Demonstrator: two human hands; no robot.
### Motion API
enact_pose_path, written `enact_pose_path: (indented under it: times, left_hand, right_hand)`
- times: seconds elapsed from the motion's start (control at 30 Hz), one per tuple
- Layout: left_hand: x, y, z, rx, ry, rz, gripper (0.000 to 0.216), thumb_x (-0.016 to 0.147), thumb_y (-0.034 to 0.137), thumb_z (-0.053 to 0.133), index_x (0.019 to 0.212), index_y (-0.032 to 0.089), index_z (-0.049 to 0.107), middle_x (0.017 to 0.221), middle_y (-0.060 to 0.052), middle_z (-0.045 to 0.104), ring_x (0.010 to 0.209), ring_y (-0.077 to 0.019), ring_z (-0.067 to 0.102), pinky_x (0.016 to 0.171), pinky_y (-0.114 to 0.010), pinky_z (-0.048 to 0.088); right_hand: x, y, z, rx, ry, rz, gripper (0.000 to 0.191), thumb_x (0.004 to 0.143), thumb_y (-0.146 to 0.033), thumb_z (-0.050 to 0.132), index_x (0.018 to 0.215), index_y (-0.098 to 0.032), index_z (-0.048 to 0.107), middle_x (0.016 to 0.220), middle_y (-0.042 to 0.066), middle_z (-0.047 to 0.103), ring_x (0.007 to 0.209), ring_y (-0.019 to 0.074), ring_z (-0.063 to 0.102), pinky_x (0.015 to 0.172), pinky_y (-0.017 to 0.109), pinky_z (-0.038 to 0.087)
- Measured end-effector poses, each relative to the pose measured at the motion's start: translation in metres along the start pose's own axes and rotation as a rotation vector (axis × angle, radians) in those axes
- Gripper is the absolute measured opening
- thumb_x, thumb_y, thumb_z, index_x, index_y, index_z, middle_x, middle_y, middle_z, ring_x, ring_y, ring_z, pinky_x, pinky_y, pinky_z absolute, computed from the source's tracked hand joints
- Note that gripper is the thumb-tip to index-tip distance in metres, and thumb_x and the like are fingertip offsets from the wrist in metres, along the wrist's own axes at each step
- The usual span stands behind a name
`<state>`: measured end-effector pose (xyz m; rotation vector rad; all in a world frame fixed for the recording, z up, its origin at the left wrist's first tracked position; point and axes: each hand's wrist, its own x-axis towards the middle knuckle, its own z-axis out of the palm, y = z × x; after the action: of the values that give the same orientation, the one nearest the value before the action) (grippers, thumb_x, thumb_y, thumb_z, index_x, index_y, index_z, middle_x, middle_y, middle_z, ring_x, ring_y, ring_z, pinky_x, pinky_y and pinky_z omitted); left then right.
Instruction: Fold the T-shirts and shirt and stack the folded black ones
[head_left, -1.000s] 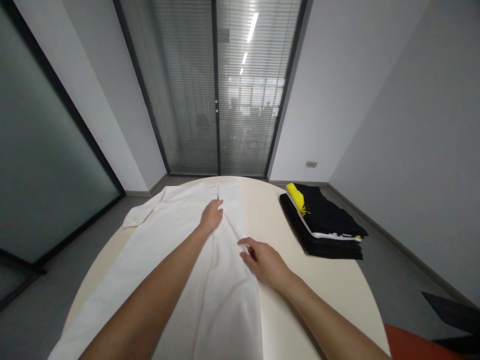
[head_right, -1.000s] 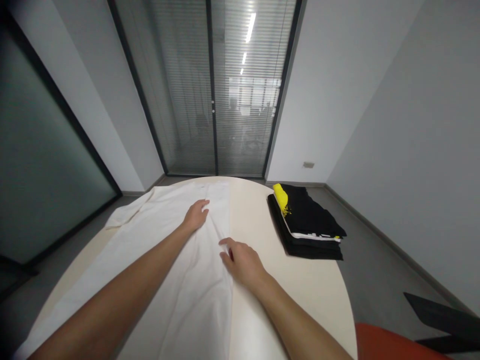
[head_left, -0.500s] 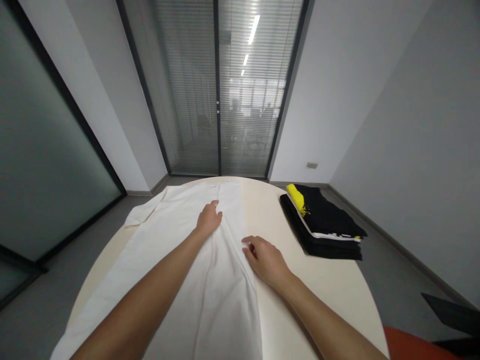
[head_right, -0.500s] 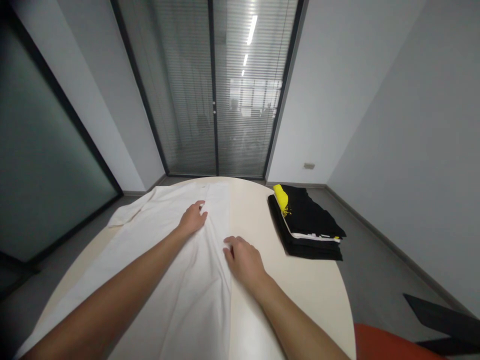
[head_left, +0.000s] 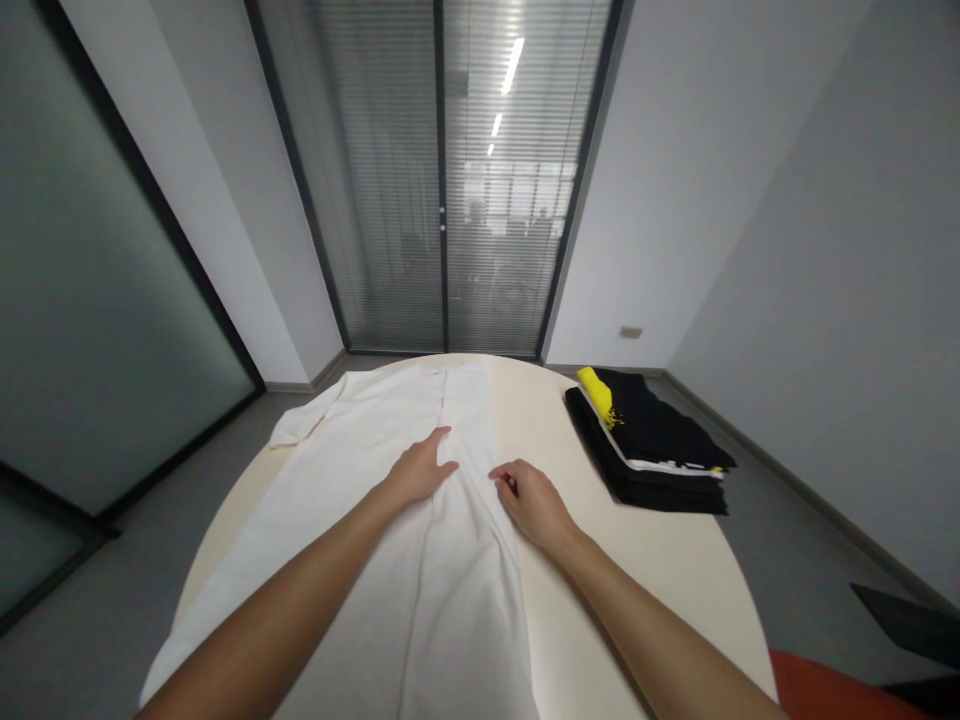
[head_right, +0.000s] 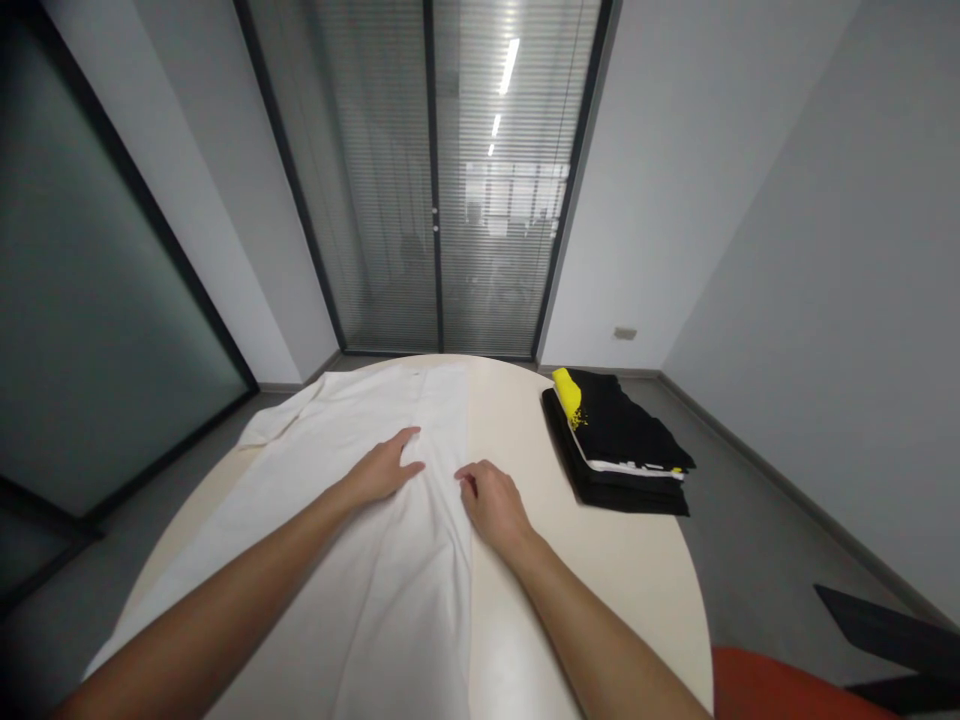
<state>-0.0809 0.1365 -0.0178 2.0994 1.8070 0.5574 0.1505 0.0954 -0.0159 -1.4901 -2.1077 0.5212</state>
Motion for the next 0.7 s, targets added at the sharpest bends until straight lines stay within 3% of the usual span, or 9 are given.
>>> enact_pose_path:
  times: [0.17,0.3,0.4,0.5,0.6,0.7]
  left_hand:
    - [-0.041,0.007,-0.007,0.090,-0.037,0.021,0.059,0.093,0.038,0.057,0.148,0.020,0.046,0.121,-0.013,0.071,0.106,-0.0281,0.069,0.091,-0.035,0.051]
    - [-0.061,0.002,-0.009,0.344,0.102,-0.017,0.058,0.094,0.051,0.051,0.146,0.025,0.051,0.154,-0.017,0.046,0.138,-0.0401,0.044,0.109,-0.050,0.037]
    - [-0.058,-0.022,-0.015,0.478,0.173,-0.156,0.064,0.095,0.054,0.046,0.151,0.023,0.046,0.163,-0.018,0.029,0.148,-0.0478,0.023,0.115,-0.062,0.022]
    - [-0.044,-0.057,-0.025,0.519,0.189,-0.347,0.069,0.097,0.055,0.041,0.155,0.019,0.039,0.165,-0.020,0.022,0.148,-0.0521,0.018,0.114,-0.066,0.018]
    - [-0.030,-0.084,-0.032,0.448,0.127,-0.449,0.070,0.096,0.062,0.036,0.157,0.026,0.036,0.165,-0.017,0.024,0.148,-0.0513,0.021,0.114,-0.066,0.019]
    - [-0.021,-0.096,-0.030,0.386,0.102,-0.444,0.067,0.096,0.065,0.032,0.155,0.035,0.037,0.165,-0.012,0.026,0.148,-0.0508,0.019,0.114,-0.067,0.019]
  right_hand:
    - [-0.001,-0.001,0.003,-0.017,0.030,0.003,0.028,0.096,-0.028,0.051,0.114,-0.019,0.070,0.093,0.005,0.071,0.082,0.0168,0.064,0.079,0.027,0.045]
    - [0.001,-0.003,0.006,-0.093,0.047,-0.006,0.029,0.098,-0.026,0.049,0.114,-0.020,0.073,0.104,0.008,0.070,0.096,0.0185,0.063,0.091,0.029,0.043]
    - [0.002,-0.004,0.008,-0.142,0.067,-0.023,0.030,0.099,-0.026,0.048,0.114,-0.022,0.074,0.108,0.008,0.069,0.106,0.0209,0.060,0.095,0.031,0.041]
    - [0.005,-0.005,0.008,-0.156,0.075,-0.014,0.030,0.100,-0.027,0.048,0.113,-0.023,0.075,0.108,0.008,0.070,0.105,0.0213,0.061,0.094,0.031,0.042]
    - [0.013,-0.007,0.008,-0.149,0.068,0.033,0.031,0.100,-0.029,0.048,0.117,-0.024,0.073,0.106,0.008,0.070,0.098,0.0197,0.064,0.092,0.029,0.044]
    - [0.026,-0.009,0.010,-0.162,0.062,0.078,0.035,0.100,-0.029,0.046,0.125,-0.024,0.070,0.108,0.009,0.071,0.096,0.0192,0.067,0.091,0.029,0.045]
